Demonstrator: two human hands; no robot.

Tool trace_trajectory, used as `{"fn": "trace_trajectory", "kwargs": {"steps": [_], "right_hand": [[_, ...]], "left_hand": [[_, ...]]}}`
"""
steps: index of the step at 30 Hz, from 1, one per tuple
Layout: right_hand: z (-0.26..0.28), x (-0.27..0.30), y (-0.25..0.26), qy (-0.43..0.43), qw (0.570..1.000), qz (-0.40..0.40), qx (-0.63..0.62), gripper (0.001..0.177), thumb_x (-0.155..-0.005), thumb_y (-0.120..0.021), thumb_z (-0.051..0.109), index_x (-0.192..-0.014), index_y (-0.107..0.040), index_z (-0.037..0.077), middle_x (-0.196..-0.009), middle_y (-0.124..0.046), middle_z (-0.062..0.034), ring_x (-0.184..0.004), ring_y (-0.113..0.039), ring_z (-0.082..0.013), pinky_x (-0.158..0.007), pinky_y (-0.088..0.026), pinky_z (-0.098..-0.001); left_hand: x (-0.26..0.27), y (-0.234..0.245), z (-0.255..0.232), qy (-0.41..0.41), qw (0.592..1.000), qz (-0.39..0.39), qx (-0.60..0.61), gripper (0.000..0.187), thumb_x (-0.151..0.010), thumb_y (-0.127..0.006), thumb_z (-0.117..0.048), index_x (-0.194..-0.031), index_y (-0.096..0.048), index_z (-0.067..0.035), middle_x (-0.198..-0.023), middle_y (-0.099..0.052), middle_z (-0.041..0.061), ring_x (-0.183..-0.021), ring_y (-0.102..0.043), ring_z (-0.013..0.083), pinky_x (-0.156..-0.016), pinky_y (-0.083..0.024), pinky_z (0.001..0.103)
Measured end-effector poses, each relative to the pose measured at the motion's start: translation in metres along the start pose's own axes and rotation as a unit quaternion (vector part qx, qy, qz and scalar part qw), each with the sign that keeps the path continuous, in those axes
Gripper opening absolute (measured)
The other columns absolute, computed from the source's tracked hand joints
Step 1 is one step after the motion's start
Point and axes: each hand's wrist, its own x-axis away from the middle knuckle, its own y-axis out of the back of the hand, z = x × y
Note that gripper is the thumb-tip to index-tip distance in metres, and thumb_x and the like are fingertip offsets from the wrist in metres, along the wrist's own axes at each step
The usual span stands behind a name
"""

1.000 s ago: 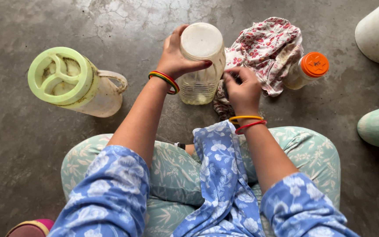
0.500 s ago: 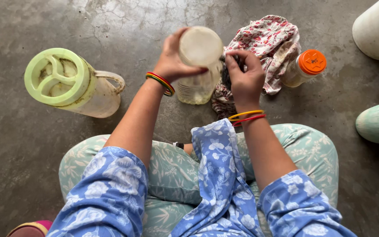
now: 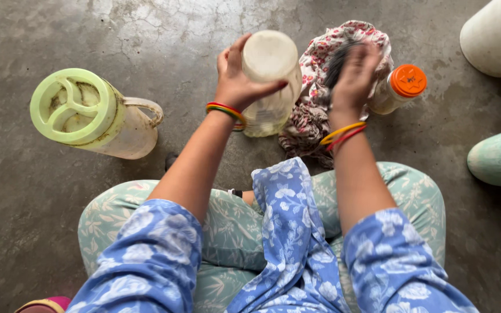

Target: The person sits on the floor and scrubs the inside of a clear plastic jar with a cloth. They then wipe the outside of the jar and a triangular plastic container with the cloth. The person also scrubs the inside of the triangular container using a dark scrubbing pad.

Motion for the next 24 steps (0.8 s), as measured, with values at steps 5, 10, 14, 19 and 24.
{"fn": "trace_trajectory", "kwargs": {"steps": [5,10,14,19,24], "right_hand": [[-0.076,0.011,0.014,-0.258,0.943,0.127,0.170,0.053,-0.089,-0.067,0.037,-0.128,-0.057,0.003,-0.122,-0.066,-0.0175,-0.106,-0.066,-0.0336,-0.094,-0.053,-0.0454],[-0.056,0.069,-0.005,0.034,0.799,0.379,0.467,0.074,-0.058,-0.097,0.038,-0.120,-0.071,0.007,-0.123,-0.059,-0.0300,-0.098,-0.059,-0.0543,-0.085,-0.049,-0.0526],[-0.020,0.030,0.023,-0.076,0.936,0.200,0.281,0.039,-0.070,-0.083,0.031,-0.102,-0.080,0.009,-0.089,-0.074,-0.0110,-0.084,-0.073,-0.0239,-0.083,-0.057,-0.0362],[0.100,0.006,0.065,0.087,0.991,0.086,-0.060,0.025,-0.083,-0.069,0.000,-0.108,-0.070,0.003,-0.107,-0.063,-0.0045,-0.093,-0.062,-0.0125,-0.088,-0.055,-0.0302],[0.196,0.043,0.032,0.408,0.867,0.165,0.233,0.041,-0.071,-0.074,0.014,-0.111,-0.067,0.010,-0.118,-0.058,-0.0147,-0.103,-0.061,-0.0392,-0.092,-0.053,-0.0459]], "left_hand": [[-0.007,-0.007,-0.005,-0.009,0.999,0.044,-0.001,0.147,-0.055,-0.102,-0.066,-0.163,-0.011,-0.026,-0.147,-0.027,0.029,-0.138,-0.034,0.0506,-0.117,-0.036,0.057],[-0.004,0.021,-0.025,0.009,0.977,0.209,-0.043,0.155,-0.046,-0.097,-0.067,-0.165,-0.004,-0.035,-0.156,-0.027,0.026,-0.144,-0.031,0.0511,-0.119,-0.030,0.060],[0.002,0.039,-0.057,0.086,0.963,0.224,-0.119,0.153,-0.038,-0.093,-0.069,-0.162,-0.008,-0.041,-0.155,-0.032,0.021,-0.143,-0.036,0.0475,-0.118,-0.031,0.059],[0.003,0.022,-0.073,0.054,0.974,0.189,-0.111,0.137,-0.043,-0.096,-0.067,-0.157,-0.027,-0.037,-0.155,-0.033,0.017,-0.145,-0.034,0.0465,-0.116,-0.025,0.064],[0.004,-0.010,-0.077,0.044,0.986,0.160,0.029,0.130,-0.041,-0.099,-0.056,-0.149,-0.037,-0.016,-0.144,-0.053,0.010,-0.136,-0.055,0.0253,-0.121,-0.042,0.040]]}}
